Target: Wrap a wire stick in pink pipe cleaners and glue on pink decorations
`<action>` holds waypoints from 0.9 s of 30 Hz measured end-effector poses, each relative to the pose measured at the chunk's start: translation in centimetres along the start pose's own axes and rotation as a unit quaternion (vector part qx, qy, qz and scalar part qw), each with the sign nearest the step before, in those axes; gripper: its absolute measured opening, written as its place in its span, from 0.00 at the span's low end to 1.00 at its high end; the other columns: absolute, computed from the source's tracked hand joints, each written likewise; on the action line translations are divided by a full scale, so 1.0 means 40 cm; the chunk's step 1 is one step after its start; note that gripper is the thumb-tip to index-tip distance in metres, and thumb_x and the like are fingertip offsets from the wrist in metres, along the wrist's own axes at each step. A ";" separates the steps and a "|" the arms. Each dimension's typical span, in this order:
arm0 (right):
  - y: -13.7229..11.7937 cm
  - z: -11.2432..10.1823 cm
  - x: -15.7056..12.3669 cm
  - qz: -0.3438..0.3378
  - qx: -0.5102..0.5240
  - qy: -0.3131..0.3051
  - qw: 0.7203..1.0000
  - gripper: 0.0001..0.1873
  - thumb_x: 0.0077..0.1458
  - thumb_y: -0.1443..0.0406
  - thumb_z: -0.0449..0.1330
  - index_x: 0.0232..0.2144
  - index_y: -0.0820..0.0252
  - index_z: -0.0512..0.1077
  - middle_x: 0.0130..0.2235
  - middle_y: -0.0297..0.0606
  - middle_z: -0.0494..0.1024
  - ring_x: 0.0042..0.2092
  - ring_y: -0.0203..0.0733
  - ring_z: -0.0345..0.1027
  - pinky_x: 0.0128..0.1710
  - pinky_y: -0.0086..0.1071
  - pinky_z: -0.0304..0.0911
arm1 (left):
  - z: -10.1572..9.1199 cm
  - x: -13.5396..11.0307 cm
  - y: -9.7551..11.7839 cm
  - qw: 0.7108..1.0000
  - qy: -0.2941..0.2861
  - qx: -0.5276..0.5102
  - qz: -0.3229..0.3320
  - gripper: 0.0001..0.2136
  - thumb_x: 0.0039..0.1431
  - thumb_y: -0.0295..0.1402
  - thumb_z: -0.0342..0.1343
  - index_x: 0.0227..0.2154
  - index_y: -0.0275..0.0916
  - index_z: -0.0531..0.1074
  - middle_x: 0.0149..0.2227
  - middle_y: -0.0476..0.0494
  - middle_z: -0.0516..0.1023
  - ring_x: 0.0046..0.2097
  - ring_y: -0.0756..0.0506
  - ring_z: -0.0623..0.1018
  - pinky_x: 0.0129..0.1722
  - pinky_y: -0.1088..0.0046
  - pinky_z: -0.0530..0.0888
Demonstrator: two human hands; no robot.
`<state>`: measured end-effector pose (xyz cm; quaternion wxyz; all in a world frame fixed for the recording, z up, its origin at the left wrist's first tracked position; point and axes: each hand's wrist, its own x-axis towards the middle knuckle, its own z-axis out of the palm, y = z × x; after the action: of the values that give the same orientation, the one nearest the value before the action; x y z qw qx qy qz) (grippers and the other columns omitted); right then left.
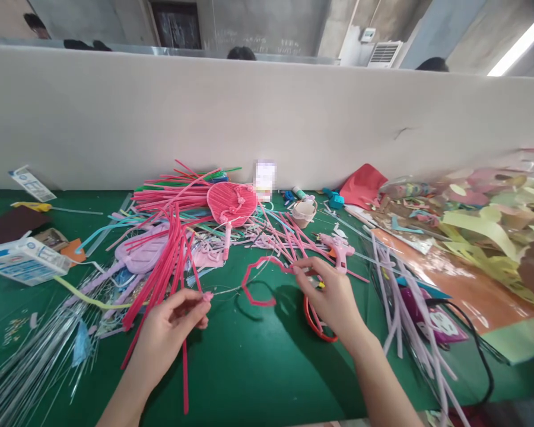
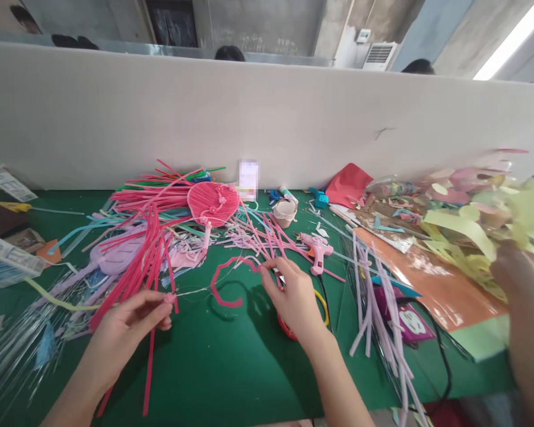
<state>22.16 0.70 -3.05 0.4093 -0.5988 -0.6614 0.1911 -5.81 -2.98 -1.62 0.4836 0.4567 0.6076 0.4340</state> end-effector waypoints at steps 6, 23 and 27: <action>-0.001 -0.015 0.036 0.004 0.053 0.047 0.997 0.08 0.58 0.58 0.60 0.32 0.56 0.72 0.34 0.37 0.80 0.35 0.42 0.74 0.36 0.34 0.66 | 0.009 -0.055 -0.003 0.999 -0.032 0.001 -0.030 0.16 0.50 0.49 0.65 0.26 0.40 0.76 0.19 0.52 0.67 0.19 0.51 0.65 0.18 0.79 0.65; -0.053 0.026 0.017 0.091 0.338 -0.082 0.933 0.14 0.56 0.53 0.64 0.33 0.57 0.73 0.32 0.36 0.78 0.35 0.38 0.73 0.38 0.31 0.69 | -0.050 0.022 -0.032 0.982 -0.182 0.019 -0.054 0.18 0.48 0.34 0.69 0.44 0.41 0.76 0.32 0.46 0.77 0.32 0.47 0.77 0.31 0.76 0.75; -0.048 0.044 0.015 0.117 0.332 -0.035 0.935 0.16 0.52 0.52 0.66 0.30 0.57 0.72 0.27 0.35 0.78 0.30 0.39 0.73 0.34 0.32 0.70 | -0.083 0.077 0.000 0.966 -0.254 -0.008 -0.055 0.28 0.48 0.29 0.69 0.54 0.44 0.71 0.46 0.37 0.80 0.47 0.42 0.80 0.47 0.67 0.76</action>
<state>19.62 1.28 -2.48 0.5359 -0.4946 -0.4995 0.4676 -9.44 -0.25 -1.70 0.6486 0.5137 0.4859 0.2815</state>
